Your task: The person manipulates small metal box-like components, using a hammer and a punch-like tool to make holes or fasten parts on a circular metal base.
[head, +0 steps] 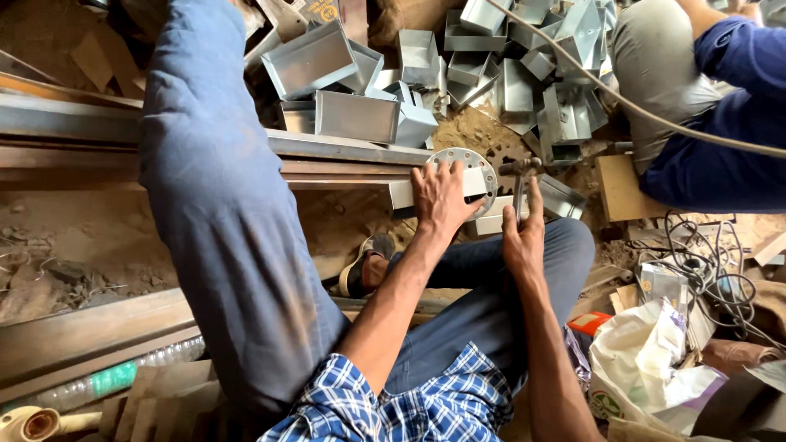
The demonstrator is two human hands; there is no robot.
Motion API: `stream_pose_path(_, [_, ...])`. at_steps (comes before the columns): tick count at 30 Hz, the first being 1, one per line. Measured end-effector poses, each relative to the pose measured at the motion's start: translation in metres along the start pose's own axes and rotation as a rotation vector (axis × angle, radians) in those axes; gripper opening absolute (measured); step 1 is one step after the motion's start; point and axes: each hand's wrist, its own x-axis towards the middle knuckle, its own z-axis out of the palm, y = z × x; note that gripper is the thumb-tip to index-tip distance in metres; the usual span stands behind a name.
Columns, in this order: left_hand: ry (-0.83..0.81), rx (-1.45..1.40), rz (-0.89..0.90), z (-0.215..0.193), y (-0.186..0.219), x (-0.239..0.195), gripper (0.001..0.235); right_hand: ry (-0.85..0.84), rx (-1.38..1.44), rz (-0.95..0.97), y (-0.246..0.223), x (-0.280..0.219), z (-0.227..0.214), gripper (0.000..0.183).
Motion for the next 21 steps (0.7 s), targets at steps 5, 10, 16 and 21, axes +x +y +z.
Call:
stream_pose_path(5, [-0.106,0.008,0.042,0.001,-0.001,0.002,0.084,-0.092,-0.414,-0.178,-0.075,-0.014,-0.007,0.063])
stream_pose_path(10, [-0.033,0.024,0.053,-0.001,0.001,0.004,0.081,-0.03,-0.448,-0.433,-0.11,-0.02,-0.002,0.059])
stream_pose_path(16, [-0.118,-0.017,0.098,0.004,-0.001,0.006,0.092,-0.22,-0.775,-0.424,-0.103,-0.011,-0.007,0.066])
stream_pose_path(21, [0.045,0.028,0.094,0.012,-0.001,0.006,0.082,-0.114,-0.735,-0.373,-0.111,-0.01,-0.022,0.058])
